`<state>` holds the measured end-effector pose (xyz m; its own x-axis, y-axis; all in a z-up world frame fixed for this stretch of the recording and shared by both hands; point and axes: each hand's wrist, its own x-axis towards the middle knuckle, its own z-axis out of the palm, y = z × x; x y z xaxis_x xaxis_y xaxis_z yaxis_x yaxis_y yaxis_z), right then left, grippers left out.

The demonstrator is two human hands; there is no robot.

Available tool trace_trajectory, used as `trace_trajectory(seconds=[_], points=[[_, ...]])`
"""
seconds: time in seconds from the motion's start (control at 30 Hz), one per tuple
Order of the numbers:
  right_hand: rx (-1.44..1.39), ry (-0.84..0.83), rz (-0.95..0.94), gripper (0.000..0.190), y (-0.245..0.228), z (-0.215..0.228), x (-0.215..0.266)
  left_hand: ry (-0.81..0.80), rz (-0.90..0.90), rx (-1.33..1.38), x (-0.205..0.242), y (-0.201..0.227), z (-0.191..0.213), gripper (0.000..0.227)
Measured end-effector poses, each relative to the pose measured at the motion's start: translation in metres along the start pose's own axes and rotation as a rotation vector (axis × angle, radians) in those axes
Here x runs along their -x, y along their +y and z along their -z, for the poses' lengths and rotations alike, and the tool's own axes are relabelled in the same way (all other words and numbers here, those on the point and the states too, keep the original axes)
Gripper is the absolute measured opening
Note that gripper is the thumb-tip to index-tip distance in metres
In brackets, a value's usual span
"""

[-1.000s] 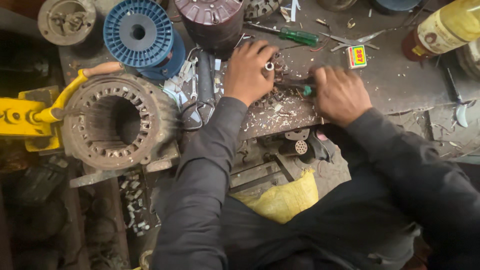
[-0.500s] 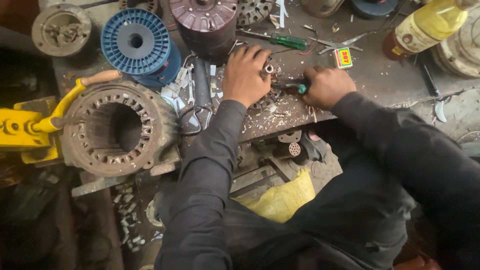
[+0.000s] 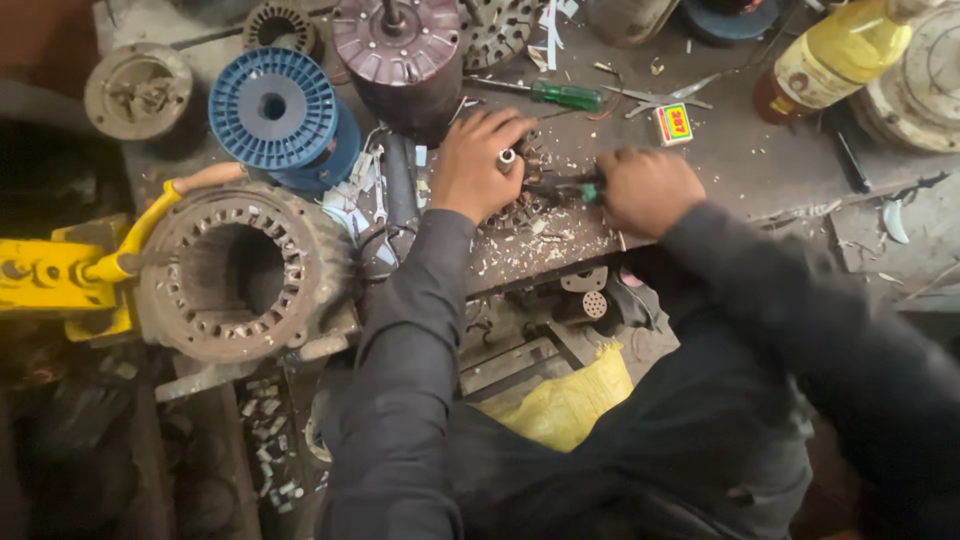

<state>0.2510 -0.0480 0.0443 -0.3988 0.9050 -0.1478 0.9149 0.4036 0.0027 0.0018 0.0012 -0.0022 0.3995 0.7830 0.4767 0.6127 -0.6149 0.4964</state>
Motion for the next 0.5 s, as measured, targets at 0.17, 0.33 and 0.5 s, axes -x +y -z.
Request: trace_trajectory(seconds=[0.17, 0.33, 0.5], points=[[-0.024, -0.061, -0.217, 0.023, -0.028, 0.009, 0.038, -0.069, -0.024, -0.016, -0.004, 0.002, 0.002, 0.048], [-0.028, -0.084, -0.237, 0.03, -0.016, 0.027, 0.043, -0.089, -0.054, -0.038, -0.011, 0.009, -0.001, 0.049], [-0.052, -0.076, -0.234, 0.039, -0.004, 0.036, 0.055, -0.076, -0.021, -0.071, -0.014, 0.009, 0.0, 0.048]])
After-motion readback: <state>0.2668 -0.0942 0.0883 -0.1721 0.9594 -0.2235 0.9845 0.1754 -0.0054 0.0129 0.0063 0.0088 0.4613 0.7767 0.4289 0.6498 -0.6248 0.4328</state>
